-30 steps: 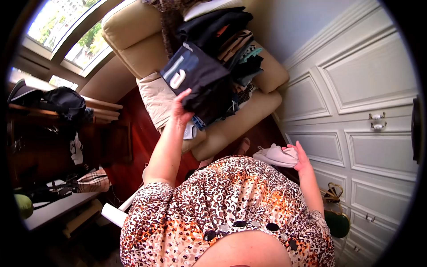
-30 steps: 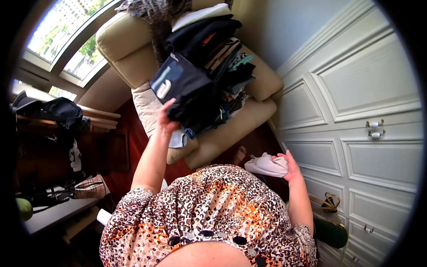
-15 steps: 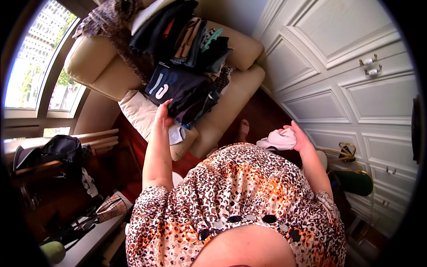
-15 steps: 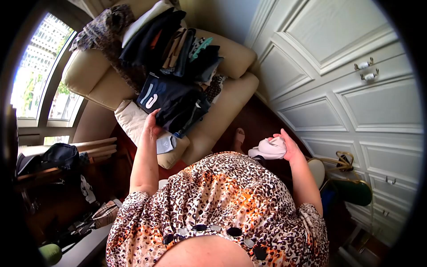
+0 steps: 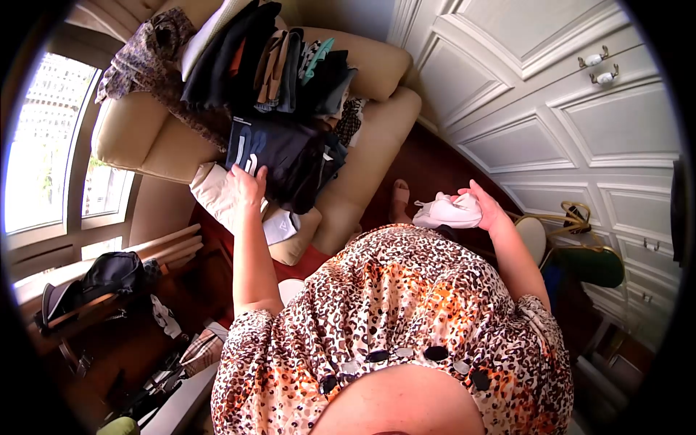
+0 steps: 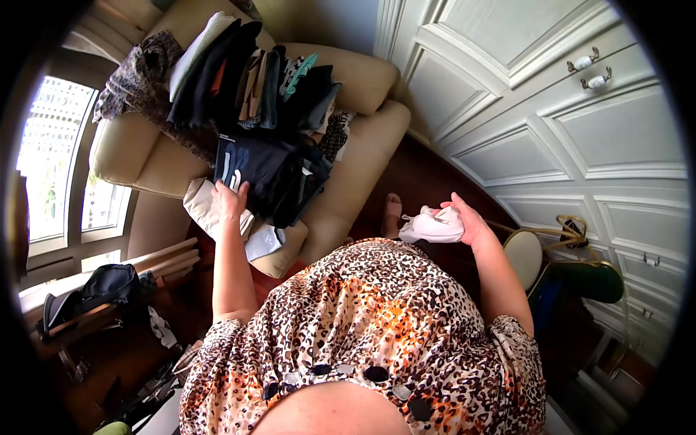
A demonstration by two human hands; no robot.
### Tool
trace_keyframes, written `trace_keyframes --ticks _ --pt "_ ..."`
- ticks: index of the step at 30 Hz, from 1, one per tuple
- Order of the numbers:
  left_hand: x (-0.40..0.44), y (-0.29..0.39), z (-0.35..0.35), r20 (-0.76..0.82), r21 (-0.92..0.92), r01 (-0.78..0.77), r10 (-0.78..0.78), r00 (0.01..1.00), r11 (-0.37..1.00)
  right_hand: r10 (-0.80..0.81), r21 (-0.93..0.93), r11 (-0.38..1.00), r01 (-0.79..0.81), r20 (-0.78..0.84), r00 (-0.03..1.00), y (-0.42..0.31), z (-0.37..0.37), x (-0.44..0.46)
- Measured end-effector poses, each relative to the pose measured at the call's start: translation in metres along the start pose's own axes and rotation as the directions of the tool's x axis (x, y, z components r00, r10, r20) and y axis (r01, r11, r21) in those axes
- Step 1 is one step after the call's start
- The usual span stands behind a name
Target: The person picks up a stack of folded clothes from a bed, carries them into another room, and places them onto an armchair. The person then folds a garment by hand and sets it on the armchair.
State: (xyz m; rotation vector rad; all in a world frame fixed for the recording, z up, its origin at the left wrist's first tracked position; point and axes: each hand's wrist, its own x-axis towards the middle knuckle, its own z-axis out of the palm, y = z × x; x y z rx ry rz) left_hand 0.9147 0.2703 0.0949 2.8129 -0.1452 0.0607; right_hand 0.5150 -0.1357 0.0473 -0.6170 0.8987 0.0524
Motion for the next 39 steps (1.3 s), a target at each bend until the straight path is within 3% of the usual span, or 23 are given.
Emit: trace_keyframes --ticks 2,4,6,8,14,18,23,27,29,34,36,38,39 --pt "0.015 0.001 0.012 -0.006 -0.078 -0.063 0.063 0.998 0.995 0.000 0.007 1.000 0.000 -0.007 1.000 0.003 -0.003 0.001" --pt "0.019 0.015 0.017 -0.177 -0.140 -0.185 0.159 0.971 0.973 0.016 -0.011 1.000 -0.016 -0.035 0.999 0.001 0.000 0.001" --pt "0.016 0.032 0.025 -0.116 -0.133 -0.120 0.104 0.988 0.984 0.011 -0.015 1.000 -0.011 -0.029 1.000 0.000 0.001 0.001" --pt "0.001 0.062 0.024 0.010 0.069 0.066 -0.067 0.998 0.995 0.006 -0.019 1.000 -0.007 -0.023 1.000 -0.002 0.006 0.000" --pt "0.010 0.075 0.032 -0.003 0.252 0.047 -0.048 0.999 0.967 0.031 0.041 0.999 -0.029 -0.041 0.999 0.010 0.007 -0.005" --pt "0.043 0.027 0.007 0.033 0.227 0.099 -0.109 0.993 0.969 0.033 0.059 0.998 -0.033 0.001 0.999 0.010 0.028 0.000" --pt "0.010 0.051 0.026 -0.036 0.269 0.107 -0.101 0.994 0.957 -0.014 0.023 1.000 0.014 0.002 1.000 0.011 0.017 -0.008" --pt "0.005 0.073 0.032 0.010 0.248 0.080 -0.085 0.996 0.965 -0.021 0.057 0.998 0.023 -0.026 0.999 0.010 0.010 -0.006" --pt "0.002 0.084 0.036 0.035 0.255 0.106 -0.119 0.992 0.961 -0.048 0.086 0.995 0.040 0.094 0.994 0.002 0.020 -0.001" --pt "-0.009 0.089 0.036 0.060 0.235 0.099 -0.117 0.991 0.967 -0.108 0.201 0.977 0.067 0.199 0.974 -0.014 0.042 0.008" --pt "-0.002 0.093 0.018 0.129 0.242 0.118 -0.153 0.980 0.963 -0.159 0.157 0.980 0.121 0.261 0.952 -0.026 0.062 0.004" --pt "0.000 0.094 0.009 0.225 0.223 0.053 -0.104 0.969 0.973 -0.245 0.040 0.968 0.247 0.338 0.909 -0.042 0.076 0.001" --pt "-0.007 0.094 0.006 0.195 0.142 -0.027 -0.002 0.981 0.990 -0.257 0.042 0.964 0.262 0.394 0.883 -0.046 0.079 0.003"
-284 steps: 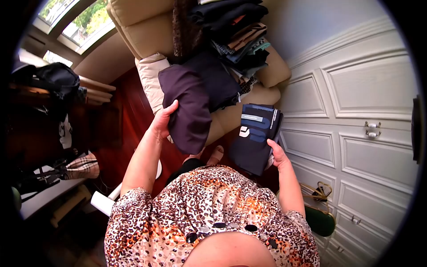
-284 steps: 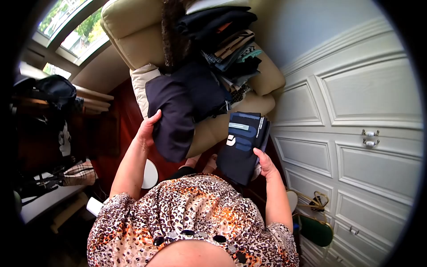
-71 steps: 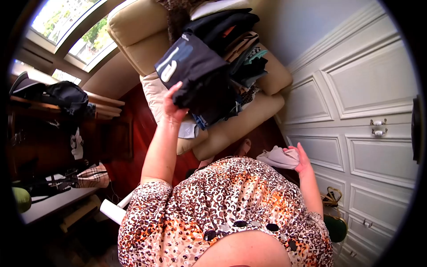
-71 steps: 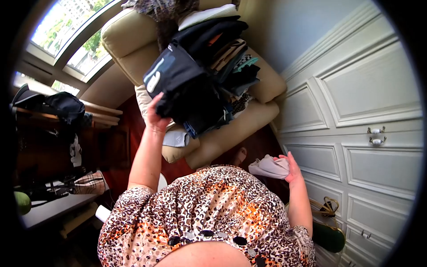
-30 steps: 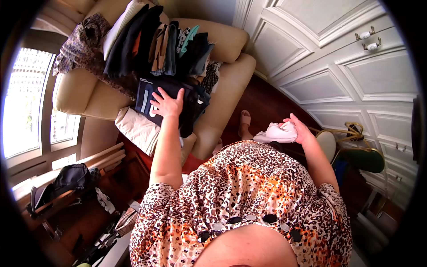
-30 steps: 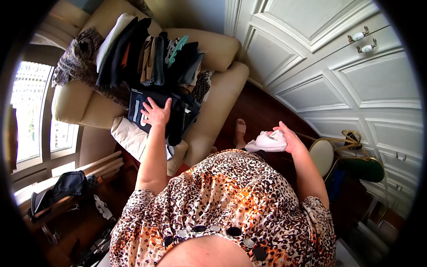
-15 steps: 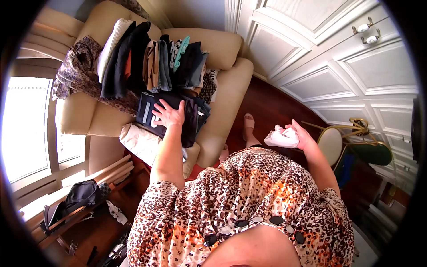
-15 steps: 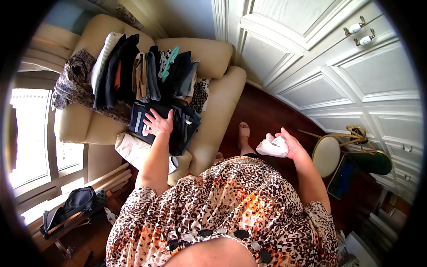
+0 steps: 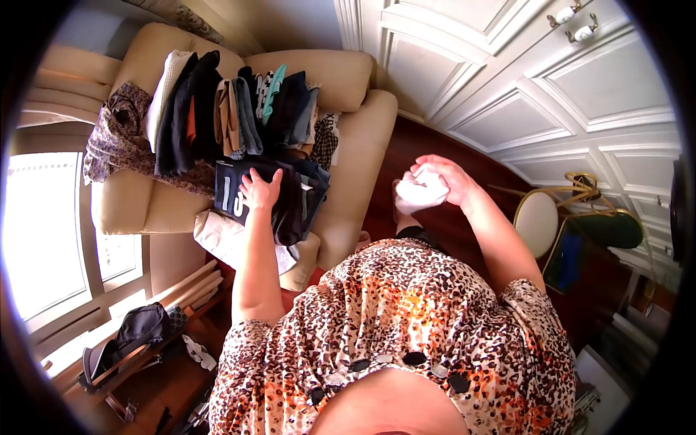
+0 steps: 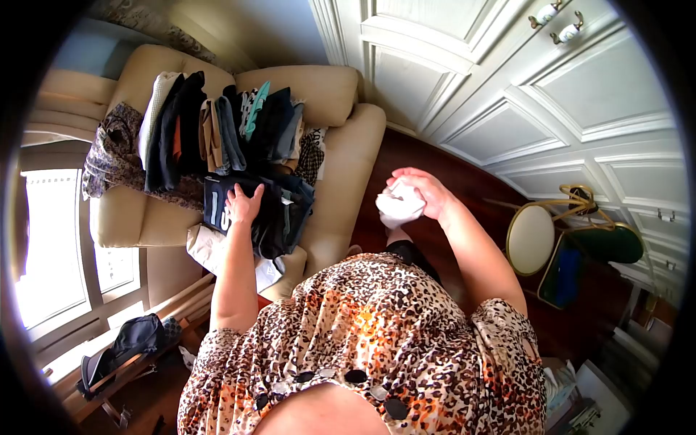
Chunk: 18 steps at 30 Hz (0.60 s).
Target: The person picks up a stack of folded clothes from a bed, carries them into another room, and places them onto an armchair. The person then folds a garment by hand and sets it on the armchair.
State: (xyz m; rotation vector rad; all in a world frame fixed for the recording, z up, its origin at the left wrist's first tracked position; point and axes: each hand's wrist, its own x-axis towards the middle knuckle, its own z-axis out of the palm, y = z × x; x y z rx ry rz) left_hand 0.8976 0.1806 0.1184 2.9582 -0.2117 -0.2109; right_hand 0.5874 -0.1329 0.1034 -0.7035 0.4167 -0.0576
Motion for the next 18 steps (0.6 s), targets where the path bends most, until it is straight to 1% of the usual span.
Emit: trace_keyframes --ticks 1,2,3,4,5,6,7,8,9,10,11,13,14,15,16,17,18 --pt "-0.012 0.006 -0.005 0.004 0.005 -0.006 0.006 1.000 1.000 -0.040 -0.031 0.999 0.043 0.094 0.995 -0.011 0.014 -0.003" --pt "-0.026 0.014 -0.007 -0.085 -0.006 -0.148 0.147 0.985 0.989 -0.052 -0.036 0.998 0.057 0.108 0.993 -0.016 0.020 -0.002" --pt "-0.042 0.025 -0.010 -0.174 -0.009 -0.286 0.280 0.944 0.958 -0.063 -0.046 0.997 0.069 0.121 0.991 -0.020 0.025 -0.002" --pt "-0.056 0.036 -0.011 -0.279 -0.063 -0.456 0.423 0.862 0.888 -0.050 -0.044 0.997 0.056 0.131 0.990 -0.026 0.031 -0.004" --pt "-0.063 0.044 -0.005 -0.344 -0.161 -0.613 0.538 0.770 0.774 -0.052 -0.033 0.998 0.057 0.128 0.990 -0.026 0.034 -0.005" --pt "-0.075 0.057 -0.004 -0.328 -0.202 -0.694 0.620 0.713 0.691 -0.071 -0.017 0.997 0.075 0.154 0.985 -0.027 0.038 -0.004" --pt "-0.086 0.072 -0.004 -0.277 -0.266 -0.727 0.673 0.686 0.632 -0.091 0.000 0.996 0.092 0.181 0.979 -0.028 0.042 -0.004" --pt "-0.097 0.085 -0.004 -0.221 -0.373 -0.739 0.720 0.658 0.561 -0.090 -0.004 0.996 0.092 0.182 0.979 -0.029 0.047 -0.004" --pt "-0.107 0.100 -0.008 -0.149 -0.470 -0.717 0.755 0.638 0.514 -0.105 0.002 0.994 0.107 0.199 0.974 -0.030 0.052 -0.005" --pt "-0.111 0.112 -0.005 -0.129 -0.521 -0.735 0.811 0.571 0.435 -0.121 0.008 0.993 0.122 0.216 0.969 -0.030 0.058 -0.006" --pt "-0.122 0.126 -0.017 -0.088 -0.537 -0.738 0.843 0.531 0.409 -0.120 0.004 0.993 0.122 0.217 0.969 -0.031 0.063 -0.007" --pt "-0.135 0.148 -0.030 -0.063 -0.642 -0.708 0.901 0.430 0.293 -0.096 -0.015 0.994 0.104 0.271 0.958 -0.033 0.074 -0.009" --pt "-0.144 0.156 -0.038 0.038 -0.793 -0.549 0.922 0.386 0.263 -0.093 -0.046 0.993 0.110 0.274 0.957 -0.035 0.083 -0.012" --pt "-0.148 0.160 -0.046 0.123 -0.902 -0.359 0.940 0.318 0.239 -0.084 -0.053 0.993 0.103 0.274 0.958 -0.036 0.086 -0.010" --pt "-0.137 0.161 -0.032 0.362 -0.677 -0.545 0.868 0.339 0.495 -0.093 -0.097 0.988 0.121 0.257 0.962 -0.038 0.088 -0.007" --pt "-0.136 0.160 -0.028 0.361 -0.727 -0.463 0.856 0.370 0.507 -0.102 -0.141 0.980 0.139 0.242 0.965 -0.040 0.090 -0.004" --pt "-0.134 0.158 -0.028 0.378 -0.761 -0.383 0.838 0.394 0.523 -0.133 -0.173 0.972 0.159 0.153 0.979 -0.042 0.092 -0.003"
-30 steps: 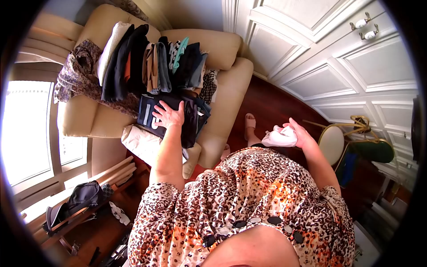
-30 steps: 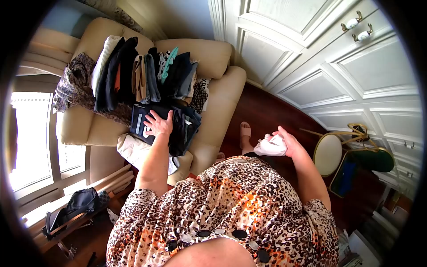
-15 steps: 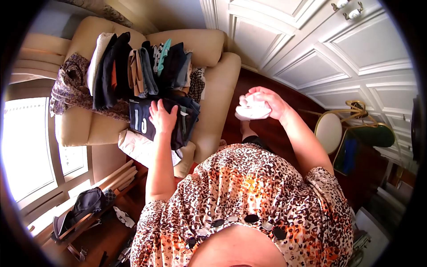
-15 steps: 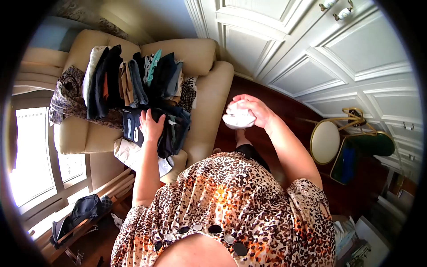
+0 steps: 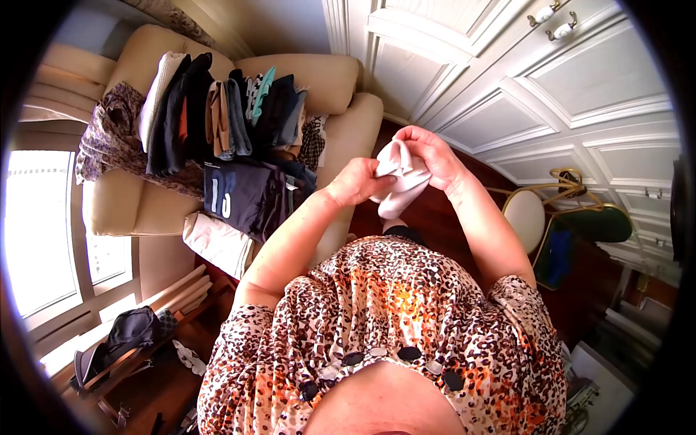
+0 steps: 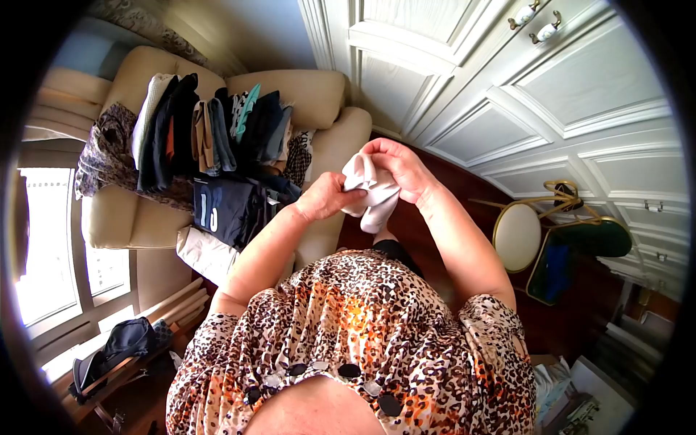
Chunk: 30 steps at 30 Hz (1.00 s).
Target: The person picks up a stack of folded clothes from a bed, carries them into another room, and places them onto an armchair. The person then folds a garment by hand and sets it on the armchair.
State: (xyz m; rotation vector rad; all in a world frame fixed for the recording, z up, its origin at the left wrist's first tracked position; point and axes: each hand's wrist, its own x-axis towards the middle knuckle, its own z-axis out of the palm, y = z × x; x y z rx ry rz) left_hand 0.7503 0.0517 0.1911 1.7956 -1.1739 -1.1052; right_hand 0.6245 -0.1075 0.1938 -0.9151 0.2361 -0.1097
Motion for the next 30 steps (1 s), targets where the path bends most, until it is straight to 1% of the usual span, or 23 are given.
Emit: trace_keyframes --ticks 1,4,5,7,9,10,11,12,13,14,15,17,18,19,20,21,23,24,25,27,28,29,30 --pt "-0.003 -0.002 -0.004 -0.010 -0.083 0.031 -0.032 0.999 0.996 -0.010 -0.005 1.000 0.009 -0.051 0.999 0.000 -0.003 0.003" --pt "-0.010 -0.011 -0.019 -0.066 -0.076 0.069 -0.074 0.995 0.995 -0.039 -0.059 0.998 0.029 -0.187 0.982 0.001 -0.025 0.003" --pt "-0.012 -0.012 -0.024 -0.068 -0.097 0.071 -0.078 0.995 0.993 -0.018 -0.054 0.998 0.009 -0.158 0.987 0.002 -0.035 0.002" --pt "-0.013 -0.017 -0.033 -0.080 -0.121 0.045 -0.055 0.995 0.992 0.032 -0.232 0.969 -0.084 -0.222 0.974 -0.009 -0.021 -0.005" --pt "-0.015 -0.016 -0.042 0.035 -0.059 0.051 -0.049 0.998 0.997 -0.006 -0.421 0.905 -0.065 -0.167 0.986 -0.008 -0.006 -0.006" --pt "-0.019 -0.014 -0.046 0.087 -0.106 -0.006 0.016 0.996 0.994 0.032 -0.604 0.784 -0.144 -0.193 0.981 -0.008 -0.003 -0.006" --pt "-0.023 -0.011 -0.050 0.078 -0.111 -0.004 0.013 0.997 0.994 0.039 -0.607 0.781 -0.146 -0.186 0.982 -0.007 -0.001 -0.005" --pt "-0.025 -0.006 -0.054 0.169 -0.004 -0.001 0.002 0.986 1.000 -0.022 -0.864 0.503 -0.037 -0.056 0.998 -0.008 0.002 -0.006" --pt "-0.028 -0.002 -0.058 0.256 0.103 -0.007 -0.019 0.966 0.995 -0.031 -0.984 0.152 0.095 0.091 0.995 -0.009 0.007 -0.007" --pt "-0.029 0.004 -0.060 0.272 0.185 0.055 -0.105 0.956 0.981 0.072 -0.992 0.125 0.017 0.026 0.997 -0.010 0.012 -0.010" --pt "-0.030 0.004 -0.061 0.269 0.184 0.052 -0.101 0.958 0.982 0.165 -0.994 0.092 -0.059 -0.044 0.985 -0.013 0.021 -0.013" --pt "-0.030 0.002 -0.063 0.216 0.253 0.055 -0.112 0.970 0.966 0.055 -0.992 0.032 0.121 0.122 0.991 0.001 0.001 -0.016" --pt "-0.030 -0.005 -0.065 0.214 0.256 0.054 -0.111 0.971 0.965 0.052 -0.992 0.030 0.122 0.124 0.991 -0.006 0.005 -0.016" --pt "-0.030 -0.014 -0.067 0.213 0.225 0.018 -0.067 0.975 0.974 0.205 -0.989 0.112 -0.094 -0.070 0.976 -0.018 0.010 -0.016" --pt "-0.030 -0.024 -0.069 0.211 0.194 -0.019 -0.023 0.977 0.981 0.364 -0.936 0.156 -0.315 -0.242 0.899 -0.024 0.014 -0.015" --pt "-0.035 -0.021 -0.072 0.208 0.193 -0.022 -0.019 0.978 0.981 0.363 -0.937 0.152 -0.313 -0.242 0.900 -0.024 0.012 -0.018" --pt "-0.047 -0.008 -0.081 0.294 -0.004 -0.056 0.054 0.954 0.998 0.269 -0.873 0.450 -0.188 -0.068 0.961 -0.025 0.000 -0.026" --pt "-0.049 -0.007 -0.085 0.347 -0.175 0.013 0.050 0.937 0.984 0.239 -0.888 0.451 -0.088 0.025 0.971 -0.032 0.002 -0.025" --pt "-0.049 -0.007 -0.093 0.379 -0.243 0.053 0.045 0.924 0.969 0.240 -0.890 0.448 -0.087 0.026 0.971 -0.036 0.007 -0.026" --pt "-0.056 0.003 -0.104 0.220 -0.610 -0.004 0.174 0.960 0.792 0.091 -0.532 0.847 -0.017 0.114 0.989 -0.051 0.021 -0.028" --pt "-0.049 -0.005 -0.110 0.149 -0.777 -0.066 0.285 0.947 0.626 0.042 -0.372 0.928 0.006 0.121 0.992 -0.056 0.017 -0.027" --pt "-0.045 -0.007 -0.111 0.003 -0.874 -0.164 0.341 0.940 0.458 -0.002 -0.242 0.970 0.032 0.123 0.992 -0.055 0.007 -0.020" --pt "-0.047 -0.012 -0.107 -0.036 -0.971 -0.110 0.327 0.944 0.211 0.027 0.012 1.000 -0.028 0.088 0.996 -0.057 0.022 -0.017"
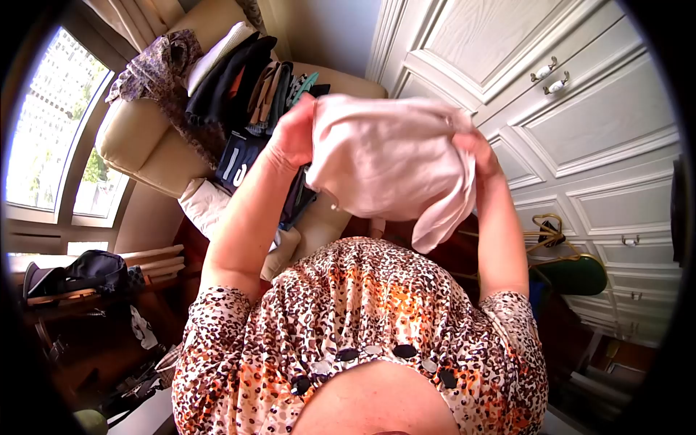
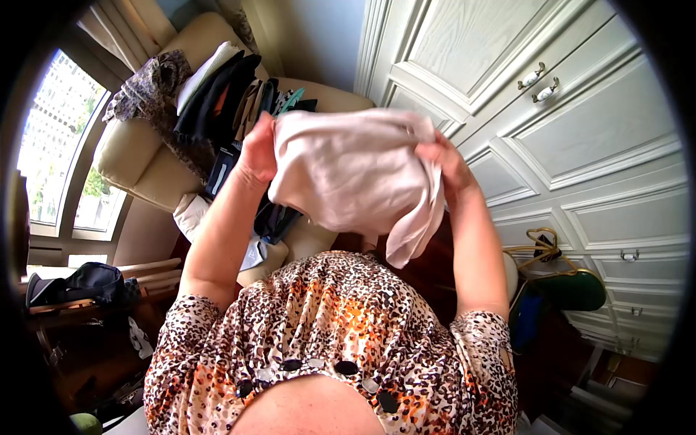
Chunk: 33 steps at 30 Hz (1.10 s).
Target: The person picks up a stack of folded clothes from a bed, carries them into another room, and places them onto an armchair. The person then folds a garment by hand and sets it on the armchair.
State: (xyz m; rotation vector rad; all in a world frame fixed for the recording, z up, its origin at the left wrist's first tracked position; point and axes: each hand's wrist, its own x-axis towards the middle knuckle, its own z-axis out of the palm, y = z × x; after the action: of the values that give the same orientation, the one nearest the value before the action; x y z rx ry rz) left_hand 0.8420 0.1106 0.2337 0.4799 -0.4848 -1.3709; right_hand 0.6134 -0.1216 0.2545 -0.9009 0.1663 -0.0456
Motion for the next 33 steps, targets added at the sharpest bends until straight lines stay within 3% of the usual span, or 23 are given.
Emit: trace_keyframes --ticks 1,2,3,4,5,7,8,9,10,11,12,13,15,17,19,21,23,25,27,29,31,32,33 --pt "-0.003 -0.005 -0.003 -0.030 -0.267 -0.034 0.027 0.999 0.963 0.038 0.259 0.966 -0.029 -0.028 0.999 0.001 0.021 0.006" --pt "-0.002 -0.019 -0.001 -0.203 -0.260 -0.090 0.037 0.978 0.961 -0.036 0.289 0.956 0.055 -0.070 0.997 0.006 0.036 0.002" --pt "-0.012 -0.038 0.004 -0.273 -0.374 -0.112 0.006 0.962 0.921 -0.086 0.323 0.939 0.119 -0.116 0.990 0.021 0.023 0.005" --pt "-0.022 -0.066 -0.004 -0.309 -0.441 -0.136 -0.007 0.951 0.887 -0.103 0.272 0.950 0.153 -0.190 0.976 0.047 0.004 0.007" --pt "-0.043 -0.093 0.006 -0.228 -0.483 -0.076 -0.042 0.973 0.872 -0.110 0.222 0.959 0.174 -0.273 0.956 0.073 -0.008 0.000" --pt "-0.059 -0.125 0.003 -0.178 -0.598 0.070 -0.217 0.960 0.799 -0.024 0.243 0.967 0.075 -0.206 0.978 0.104 -0.008 -0.022" --pt "-0.068 -0.135 -0.003 -0.125 -0.598 0.108 -0.225 0.966 0.794 0.124 0.399 0.915 -0.050 -0.160 0.979 0.122 -0.025 -0.031" --pt "-0.078 -0.141 -0.013 -0.072 -0.597 0.145 -0.232 0.970 0.789 0.260 0.540 0.824 -0.171 -0.092 0.961 0.141 -0.050 -0.041" --pt "-0.088 -0.148 -0.030 -0.048 -0.621 0.231 -0.331 0.942 0.749 0.227 0.704 0.662 -0.257 0.139 0.964 0.150 -0.053 -0.044" --pt "-0.097 -0.151 -0.045 -0.020 -0.634 0.315 -0.423 0.906 0.706 0.339 0.597 0.756 -0.268 -0.007 0.941 0.156 -0.053 -0.048" --pt "-0.098 -0.150 -0.037 -0.222 -0.416 0.301 -0.417 0.881 0.858 0.383 0.423 0.850 -0.315 -0.085 0.920 0.160 -0.051 -0.042" --pt "-0.094 -0.149 -0.023 -0.129 -0.335 0.313 -0.372 0.919 0.889 0.407 0.233 0.901 -0.365 -0.170 0.897 0.164 -0.052 -0.037" --pt "-0.086 -0.157 -0.030 -0.307 -0.166 0.336 -0.372 0.876 0.927 0.525 0.253 0.842 -0.476 -0.183 0.831 0.173 -0.063 -0.032" --pt "-0.083 -0.156 -0.027 -0.424 -0.232 0.301 -0.374 0.825 0.925 0.506 0.004 0.856 -0.518 -0.220 0.834 0.173 -0.068 -0.034" --pt "-0.086 -0.151 -0.025 -0.472 -0.223 0.220 -0.302 0.828 0.950 0.487 -0.054 0.853 -0.519 -0.274 0.829 0.184 -0.087 -0.039" --pt "-0.092 -0.149 -0.029 -0.481 -0.186 0.228 -0.291 0.827 0.956 0.362 -0.037 0.912 -0.409 -0.397 0.843 0.196 -0.105 -0.044" --pt "-0.101 -0.159 -0.047 -0.598 0.283 0.312 -0.088 0.797 0.907 0.339 -0.057 0.913 -0.404 -0.445 0.829 0.198 -0.103 -0.045" --pt "-0.104 -0.154 -0.032 -0.605 0.255 0.291 -0.083 0.792 0.922 0.078 -0.207 0.954 -0.218 -0.529 0.845 0.213 -0.110 -0.040" --pt "-0.112 -0.155 -0.035 -0.635 0.388 0.301 0.016 0.773 0.871 0.044 -0.311 0.905 -0.291 -0.611 0.791 0.211 -0.108 -0.036" --pt "-0.117 -0.159 -0.041 -0.648 0.378 0.281 0.035 0.761 0.882 -0.147 -0.522 0.710 -0.474 -0.767 0.625 0.195 -0.081 -0.032" --pt "-0.117 -0.157 -0.040 -0.674 0.390 0.218 0.116 0.730 0.895 -0.189 -0.539 0.721 -0.434 -0.756 0.626 0.195 -0.078 -0.030" --pt "-0.118 -0.154 -0.039 -0.681 0.330 0.207 0.081 0.727 0.921 -0.163 -0.526 0.740 -0.421 -0.746 0.646 0.194 -0.077 -0.030" --pt "-0.118 -0.151 -0.040 -0.682 0.454 0.253 0.150 0.715 0.854 -0.138 -0.511 0.757 -0.407 -0.734 0.665 0.190 -0.071 -0.030"
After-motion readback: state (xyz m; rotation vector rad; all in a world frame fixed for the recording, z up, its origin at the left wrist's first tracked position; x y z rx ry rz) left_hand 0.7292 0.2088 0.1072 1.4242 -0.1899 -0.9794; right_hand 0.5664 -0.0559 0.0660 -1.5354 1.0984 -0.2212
